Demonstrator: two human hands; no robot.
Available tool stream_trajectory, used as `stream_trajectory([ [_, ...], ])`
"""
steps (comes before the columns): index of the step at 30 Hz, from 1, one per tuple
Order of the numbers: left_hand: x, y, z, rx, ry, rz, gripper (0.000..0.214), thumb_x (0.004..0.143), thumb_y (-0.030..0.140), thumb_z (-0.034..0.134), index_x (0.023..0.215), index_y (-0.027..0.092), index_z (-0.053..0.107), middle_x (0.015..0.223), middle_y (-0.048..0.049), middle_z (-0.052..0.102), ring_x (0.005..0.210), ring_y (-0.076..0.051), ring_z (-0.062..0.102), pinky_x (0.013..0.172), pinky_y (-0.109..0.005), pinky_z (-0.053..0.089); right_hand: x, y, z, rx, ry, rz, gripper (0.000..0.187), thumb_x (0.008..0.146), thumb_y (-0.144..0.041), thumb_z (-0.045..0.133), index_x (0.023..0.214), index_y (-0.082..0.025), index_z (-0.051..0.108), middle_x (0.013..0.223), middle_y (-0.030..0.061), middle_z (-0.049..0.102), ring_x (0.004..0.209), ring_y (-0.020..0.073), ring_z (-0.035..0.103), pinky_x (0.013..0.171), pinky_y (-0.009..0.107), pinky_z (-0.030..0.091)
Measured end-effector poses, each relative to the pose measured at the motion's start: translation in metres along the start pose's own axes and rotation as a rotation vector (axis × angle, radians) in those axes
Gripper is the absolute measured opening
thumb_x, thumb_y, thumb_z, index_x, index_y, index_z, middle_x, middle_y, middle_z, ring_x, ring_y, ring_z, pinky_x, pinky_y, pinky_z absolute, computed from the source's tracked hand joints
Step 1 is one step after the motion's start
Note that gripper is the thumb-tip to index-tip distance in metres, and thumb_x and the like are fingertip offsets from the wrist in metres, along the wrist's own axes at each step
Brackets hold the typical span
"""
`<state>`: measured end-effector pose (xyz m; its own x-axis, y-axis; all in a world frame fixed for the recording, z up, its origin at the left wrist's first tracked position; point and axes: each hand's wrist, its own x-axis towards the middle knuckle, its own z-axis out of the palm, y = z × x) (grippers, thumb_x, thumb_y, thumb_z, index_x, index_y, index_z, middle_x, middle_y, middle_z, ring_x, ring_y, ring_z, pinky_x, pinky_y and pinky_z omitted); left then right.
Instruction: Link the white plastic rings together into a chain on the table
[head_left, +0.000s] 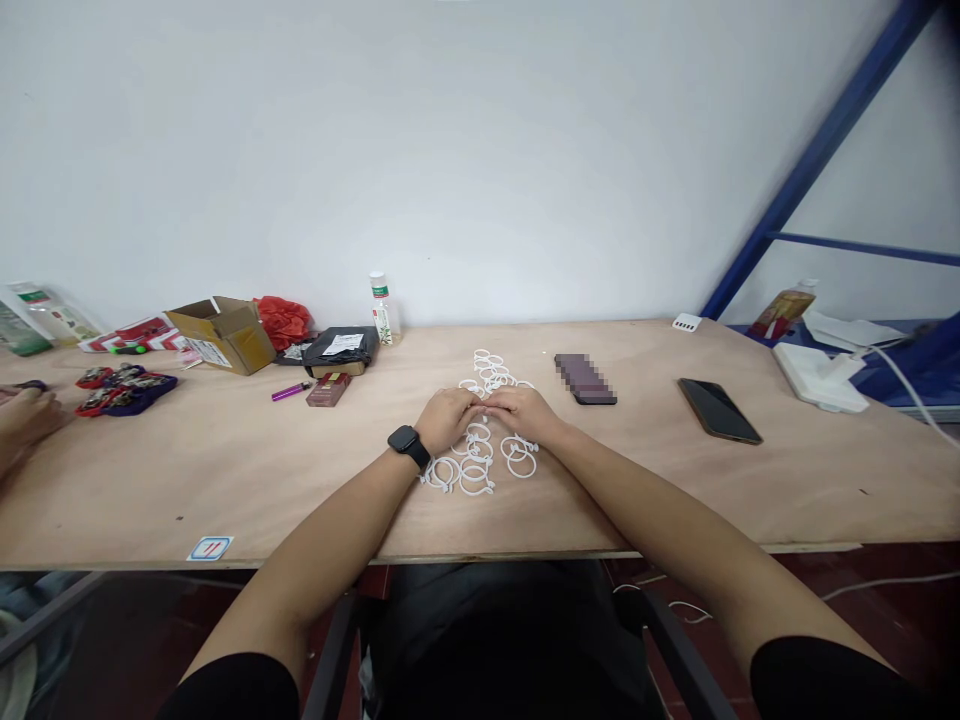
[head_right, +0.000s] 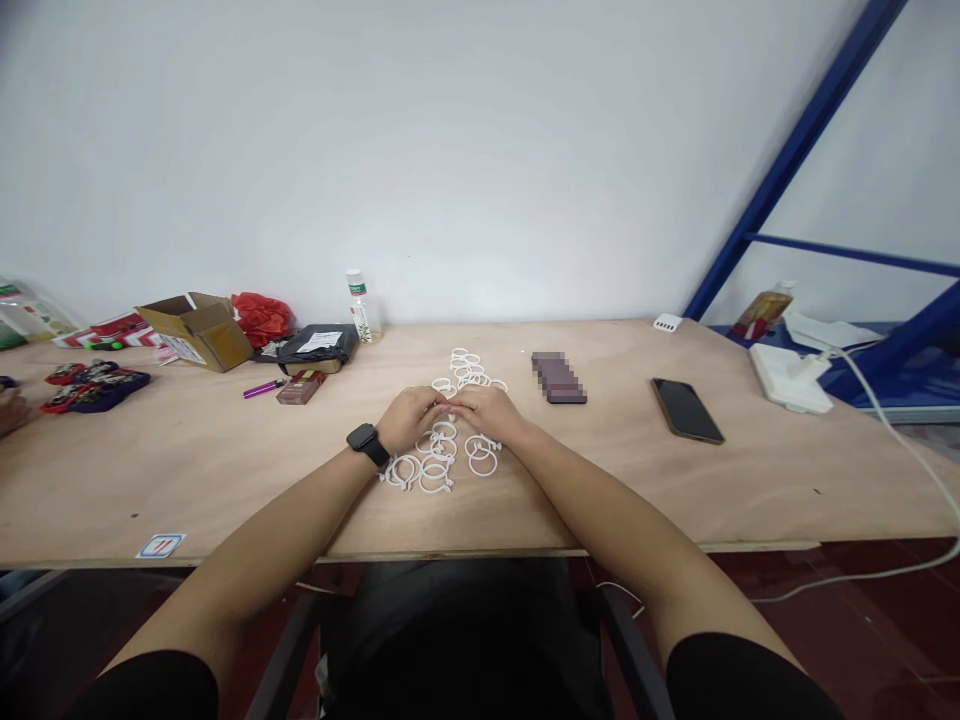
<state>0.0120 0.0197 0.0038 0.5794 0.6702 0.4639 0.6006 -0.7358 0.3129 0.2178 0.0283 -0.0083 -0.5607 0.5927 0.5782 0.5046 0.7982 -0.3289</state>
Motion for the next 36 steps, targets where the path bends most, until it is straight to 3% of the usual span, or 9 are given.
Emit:
stream_trajectory([
  [8, 0.002, 0.006, -0.001, -0.053, 0.148, -0.039, 0.024, 0.096, 0.035, 0.048, 0.09, 0.019, 0.064, 0.087, -0.0057, 0.069, 0.084, -0.019, 0.062, 0.081, -0.034, 0.047, 0.005, -0.009, -0.001, 0.059, 0.13, 0.081, 0.019, 0.092, -0.031, 0.056, 0.092, -0.023, 0.073, 0.087, 0.0047, 0.073, 0.081, 0.0181, 0.066, 0.074, 0.03, 0.049],
  [12, 0.002, 0.009, -0.003, -0.085, 0.246, -0.128, 0.024, 0.096, 0.035, 0.049, 0.089, 0.018, 0.065, 0.086, -0.0054, 0.069, 0.082, -0.018, 0.062, 0.079, -0.033, 0.048, 0.007, -0.014, 0.002, 0.095, 0.172, 0.192, 0.019, 0.087, -0.03, 0.062, 0.103, -0.023, 0.072, 0.087, 0.0031, 0.074, 0.069, 0.0155, 0.064, 0.069, 0.028, 0.05],
  [20, 0.0, 0.001, 0.002, -0.119, 0.219, -0.117, 0.024, 0.096, 0.03, 0.045, 0.1, 0.019, 0.066, 0.098, -0.0068, 0.07, 0.091, -0.019, 0.064, 0.085, -0.034, 0.05, 0.004, 0.001, 0.006, 0.034, 0.174, 0.226, 0.023, 0.086, -0.025, 0.061, 0.107, -0.023, 0.071, 0.093, 0.0045, 0.074, 0.078, 0.0176, 0.067, 0.074, 0.03, 0.052],
  [26, -0.001, -0.003, 0.005, -0.122, 0.144, -0.114, 0.019, 0.092, 0.029, 0.052, 0.102, 0.018, 0.065, 0.1, -0.0063, 0.069, 0.088, -0.018, 0.063, 0.084, -0.033, 0.05, 0.007, 0.026, -0.012, -0.072, 0.186, 0.348, 0.024, 0.079, -0.015, 0.062, 0.1, -0.018, 0.073, 0.102, 0.0086, 0.071, 0.085, 0.0195, 0.065, 0.078, 0.033, 0.052],
  [28, -0.002, -0.002, 0.005, -0.119, 0.097, -0.1, 0.019, 0.091, 0.03, 0.052, 0.1, 0.018, 0.065, 0.098, -0.006, 0.069, 0.091, -0.019, 0.063, 0.086, -0.034, 0.05, 0.005, 0.031, -0.023, -0.024, 0.113, 0.399, 0.02, 0.076, -0.014, 0.063, 0.092, -0.018, 0.074, 0.098, 0.0072, 0.072, 0.084, 0.0189, 0.065, 0.077, 0.031, 0.052],
  [33, -0.002, 0.0, 0.005, -0.105, 0.016, -0.09, 0.019, 0.091, 0.032, 0.054, 0.094, 0.019, 0.066, 0.095, -0.0058, 0.069, 0.088, -0.019, 0.063, 0.085, -0.034, 0.049, -0.002, 0.031, -0.044, 0.36, -0.48, 0.427, 0.024, 0.068, -0.017, 0.067, 0.091, -0.018, 0.074, 0.082, 0.001, 0.074, 0.062, 0.013, 0.063, 0.057, 0.022, 0.049],
  [36, -0.002, 0.0, 0.004, -0.123, -0.004, -0.088, 0.018, 0.09, 0.032, 0.055, 0.095, 0.018, 0.066, 0.095, -0.0061, 0.069, 0.087, -0.018, 0.063, 0.083, -0.032, 0.05, -0.003, 0.029, -0.044, 0.439, -0.64, 0.453, 0.021, 0.065, -0.024, 0.072, 0.085, -0.018, 0.075, 0.07, -0.0003, 0.071, 0.056, 0.0119, 0.06, 0.052, 0.021, 0.045],
])
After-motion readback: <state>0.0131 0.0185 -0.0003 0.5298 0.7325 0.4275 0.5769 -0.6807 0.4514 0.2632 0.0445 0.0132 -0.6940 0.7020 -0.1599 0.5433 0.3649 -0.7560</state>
